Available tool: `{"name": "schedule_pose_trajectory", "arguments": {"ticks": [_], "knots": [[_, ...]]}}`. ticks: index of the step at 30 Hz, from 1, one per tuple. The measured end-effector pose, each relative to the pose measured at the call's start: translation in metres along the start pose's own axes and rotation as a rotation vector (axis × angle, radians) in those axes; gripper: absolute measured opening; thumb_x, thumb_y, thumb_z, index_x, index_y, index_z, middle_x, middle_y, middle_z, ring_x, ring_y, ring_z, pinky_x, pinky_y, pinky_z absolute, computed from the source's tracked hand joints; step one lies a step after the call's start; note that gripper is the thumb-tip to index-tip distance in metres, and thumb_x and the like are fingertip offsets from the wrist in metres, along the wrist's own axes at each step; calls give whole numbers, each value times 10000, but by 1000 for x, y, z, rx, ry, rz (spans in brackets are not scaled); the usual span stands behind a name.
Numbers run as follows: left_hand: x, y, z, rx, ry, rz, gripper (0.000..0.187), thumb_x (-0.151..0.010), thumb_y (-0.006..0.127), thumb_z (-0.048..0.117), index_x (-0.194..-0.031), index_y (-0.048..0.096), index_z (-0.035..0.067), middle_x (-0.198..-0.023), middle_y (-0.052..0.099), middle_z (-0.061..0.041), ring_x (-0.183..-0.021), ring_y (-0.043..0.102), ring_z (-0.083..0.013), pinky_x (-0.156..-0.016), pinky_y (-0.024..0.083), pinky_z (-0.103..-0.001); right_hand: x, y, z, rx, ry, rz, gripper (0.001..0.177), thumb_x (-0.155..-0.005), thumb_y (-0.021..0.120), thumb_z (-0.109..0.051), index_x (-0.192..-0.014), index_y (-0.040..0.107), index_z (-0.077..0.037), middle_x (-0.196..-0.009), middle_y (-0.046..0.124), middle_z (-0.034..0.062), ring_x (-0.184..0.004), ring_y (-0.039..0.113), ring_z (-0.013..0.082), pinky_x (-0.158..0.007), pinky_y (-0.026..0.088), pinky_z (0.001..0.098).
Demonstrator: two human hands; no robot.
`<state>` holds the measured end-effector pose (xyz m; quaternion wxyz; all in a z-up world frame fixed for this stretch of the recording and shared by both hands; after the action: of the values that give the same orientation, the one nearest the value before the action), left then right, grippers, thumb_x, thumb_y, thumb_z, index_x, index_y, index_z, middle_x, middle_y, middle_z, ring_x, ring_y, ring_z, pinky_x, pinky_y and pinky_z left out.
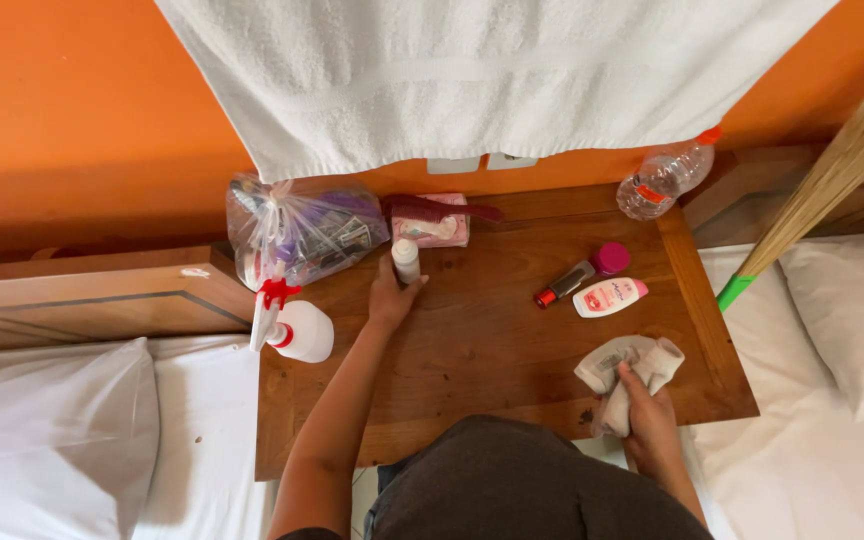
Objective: Cleaning a bedside table in a hotel room using a spray bottle and cloth.
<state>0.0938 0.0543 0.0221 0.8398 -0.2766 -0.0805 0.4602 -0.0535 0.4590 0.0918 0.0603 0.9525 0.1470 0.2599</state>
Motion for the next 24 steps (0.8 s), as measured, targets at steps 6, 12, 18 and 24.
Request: {"name": "schedule_pose_trajectory", "arguments": {"ticks": [6,12,18,24], "knots": [[60,22,2,-100,219,319,797,-883,797,319,-1459,380,-41,-1426,459,-259,-1334,434,-427,-1115,357,-525,-1,-13,-3,-49,-64,63,365,-953,664,-205,-1284,566,-86,-989,674,62,-779,653,192,-616,542,355],[71,69,44,-233,364,42,649,-906,731,369,-1395,444,54,-1373,459,-217,-1285,411,-397,-1084,255,-565,-10,-54,-1,-100,-65,103,358,-975,662,-226,-1270,567,-49,-966,658,75,-747,642,186,-584,528,350],[50,167,92,-285,271,-502,641,-866,736,363,-1408,454,172,-1399,476,-134,-1347,405,-357,-1092,302,-572,13,-67,-18,-124,-67,154,351,-976,622,-234,-1257,556,-36,-980,678,99,-767,671,218,-608,557,360],[19,240,114,-472,286,-585,744,-841,733,379,-1466,405,143,-1435,459,-121,-1352,411,-349,-1072,370,-546,34,-87,-14,-84,-62,228,368,-971,602,-241,-1275,551,-39,-986,681,107,-788,670,211,-642,569,367]]}}
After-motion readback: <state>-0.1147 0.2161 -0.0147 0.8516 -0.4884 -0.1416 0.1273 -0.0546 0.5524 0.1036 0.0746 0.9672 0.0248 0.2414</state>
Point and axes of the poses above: each hand's wrist, its own x-axis away from the middle knuckle, its own y-axis out of the palm, z = x × y, the point moved 1 cm from there along -x, towards the middle knuckle
